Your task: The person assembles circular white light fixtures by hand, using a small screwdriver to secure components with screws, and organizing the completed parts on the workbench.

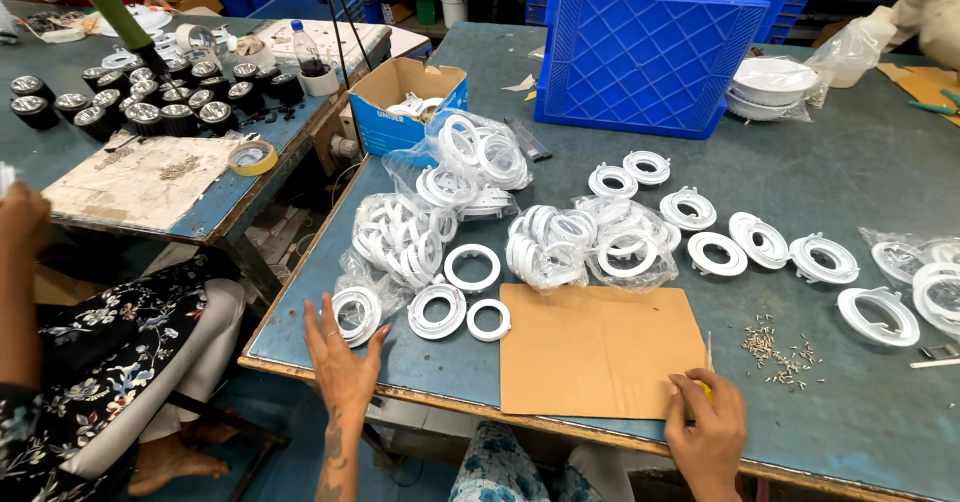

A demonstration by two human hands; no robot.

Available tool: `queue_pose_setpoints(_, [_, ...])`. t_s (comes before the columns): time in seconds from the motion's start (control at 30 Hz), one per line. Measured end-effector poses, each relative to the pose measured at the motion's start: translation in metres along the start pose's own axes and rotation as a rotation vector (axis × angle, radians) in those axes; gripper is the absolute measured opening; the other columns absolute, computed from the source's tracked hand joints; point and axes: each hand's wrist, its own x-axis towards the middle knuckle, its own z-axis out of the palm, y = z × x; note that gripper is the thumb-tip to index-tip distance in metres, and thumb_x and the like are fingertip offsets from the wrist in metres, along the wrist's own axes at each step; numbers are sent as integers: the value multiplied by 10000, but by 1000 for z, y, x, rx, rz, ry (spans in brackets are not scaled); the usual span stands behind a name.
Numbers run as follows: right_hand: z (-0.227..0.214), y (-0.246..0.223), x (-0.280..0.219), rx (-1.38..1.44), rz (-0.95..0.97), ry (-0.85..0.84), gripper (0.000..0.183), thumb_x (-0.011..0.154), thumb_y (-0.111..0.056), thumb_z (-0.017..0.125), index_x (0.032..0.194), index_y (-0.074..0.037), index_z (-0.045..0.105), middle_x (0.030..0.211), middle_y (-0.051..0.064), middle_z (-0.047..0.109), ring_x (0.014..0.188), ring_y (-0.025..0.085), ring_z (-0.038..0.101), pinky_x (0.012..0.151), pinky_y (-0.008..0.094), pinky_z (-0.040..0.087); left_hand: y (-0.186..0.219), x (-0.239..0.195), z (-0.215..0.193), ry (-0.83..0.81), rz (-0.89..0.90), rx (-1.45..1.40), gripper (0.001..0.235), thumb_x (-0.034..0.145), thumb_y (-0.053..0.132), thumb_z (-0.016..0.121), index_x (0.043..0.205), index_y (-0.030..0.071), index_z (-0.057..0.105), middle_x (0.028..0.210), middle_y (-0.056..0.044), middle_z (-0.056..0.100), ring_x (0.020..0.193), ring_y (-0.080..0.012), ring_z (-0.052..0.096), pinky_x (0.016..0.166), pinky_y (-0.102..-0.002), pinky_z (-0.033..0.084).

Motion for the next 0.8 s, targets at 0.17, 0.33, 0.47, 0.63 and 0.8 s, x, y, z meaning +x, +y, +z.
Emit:
queue_pose_setpoints(0.17, [-1, -2, 1, -9, 4, -3, 180, 828, -48, 706, 998, -95, 744, 1080, 70, 668, 1039, 305, 637, 935, 420, 496, -1, 3, -2, -45, -279, -180, 1016, 713, 285, 886, 1563, 98, 363, 1483, -190, 488, 1360, -397, 518, 1102, -480, 462])
queue_pose_setpoints(0.33, [-1, -1, 2, -2, 5, -14, 195, 817, -39, 701, 1000, -90, 744, 1065, 70, 671, 1023, 298, 641, 919, 420, 503, 10, 0, -7, 100, -56, -227, 1009, 663, 241, 919, 1512, 76, 399, 1487, -224, 484, 1369, -416, 511, 1102, -478, 458])
queue_pose_setpoints(0.47, [-2, -4, 2, 2, 20, -26, 182, 824, -39, 711, 996, -90, 742, 1058, 74, 671, 1015, 300, 640, 903, 416, 507, 16, 8, 3, -117, -93, -255, 1066, 642, 236, 912, 1544, 72, 368, 1454, -194, 515, 1329, -399, 529, 1082, -449, 463])
queue_pose_setpoints(0.63, [-5, 0, 4, 53, 18, -35, 221, 803, -31, 701, 1010, -90, 750, 1073, 87, 680, 1019, 302, 642, 904, 410, 507, 14, 11, 10, -255, -219, -213, 1135, 592, 281, 956, 1533, 118, 343, 1451, -157, 500, 1343, -367, 518, 1101, -438, 457])
queue_pose_setpoints(0.8, [-18, 22, 6, 58, 80, 45, 192, 879, -65, 720, 1065, -100, 750, 1130, 86, 682, 1040, 283, 632, 949, 395, 503, 11, 8, 6, -128, 15, -278, 1220, 558, 235, 950, 1559, 96, 268, 1556, -203, 327, 1439, -413, 362, 1153, -490, 386])
